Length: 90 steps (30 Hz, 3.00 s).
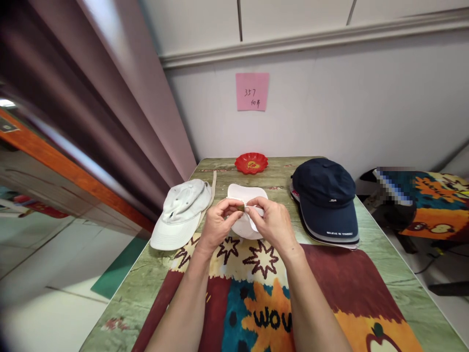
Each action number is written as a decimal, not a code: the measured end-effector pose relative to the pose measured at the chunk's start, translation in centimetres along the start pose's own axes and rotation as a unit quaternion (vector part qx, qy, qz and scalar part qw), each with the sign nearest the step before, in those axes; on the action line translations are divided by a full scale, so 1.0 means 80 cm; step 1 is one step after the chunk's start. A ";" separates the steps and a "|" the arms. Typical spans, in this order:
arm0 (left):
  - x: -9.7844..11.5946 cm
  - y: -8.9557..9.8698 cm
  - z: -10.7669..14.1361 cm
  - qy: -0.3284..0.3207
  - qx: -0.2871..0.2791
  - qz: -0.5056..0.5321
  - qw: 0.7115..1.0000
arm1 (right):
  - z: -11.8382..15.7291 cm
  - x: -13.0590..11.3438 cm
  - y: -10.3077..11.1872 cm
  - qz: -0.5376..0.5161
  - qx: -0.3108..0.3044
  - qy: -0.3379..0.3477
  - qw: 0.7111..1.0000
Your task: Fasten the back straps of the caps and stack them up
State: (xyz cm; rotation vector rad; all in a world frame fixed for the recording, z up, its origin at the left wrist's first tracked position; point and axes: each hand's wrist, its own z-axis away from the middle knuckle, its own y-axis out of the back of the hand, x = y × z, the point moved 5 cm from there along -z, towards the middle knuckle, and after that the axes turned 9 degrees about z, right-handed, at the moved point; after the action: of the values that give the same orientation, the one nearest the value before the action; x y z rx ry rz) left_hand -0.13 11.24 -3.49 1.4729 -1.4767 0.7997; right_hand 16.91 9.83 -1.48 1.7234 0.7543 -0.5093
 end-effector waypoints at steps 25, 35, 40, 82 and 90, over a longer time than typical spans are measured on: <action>0.008 0.008 0.000 0.009 -0.014 -0.020 1.000 | 0.000 0.003 0.013 0.019 -0.055 0.034 0.998; 0.009 0.002 0.000 0.033 -0.028 0.003 0.999 | -0.001 -0.001 0.003 0.031 -0.058 0.053 0.996; 0.009 -0.006 0.003 0.046 -0.063 0.042 0.996 | -0.001 -0.002 -0.005 0.061 -0.037 0.054 0.996; 0.005 0.013 -0.002 0.053 -0.043 -0.057 0.996 | -0.002 0.010 0.010 0.011 -0.049 0.053 0.997; -0.017 0.037 0.008 0.208 -0.072 0.091 0.971 | -0.006 0.024 0.017 -0.022 -0.037 0.058 0.997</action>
State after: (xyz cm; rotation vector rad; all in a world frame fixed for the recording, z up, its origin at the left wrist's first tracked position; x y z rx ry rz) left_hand -3.24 11.49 -4.60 0.9950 -1.3251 1.0193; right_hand 19.21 10.53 -1.67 1.6815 0.8840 -0.4093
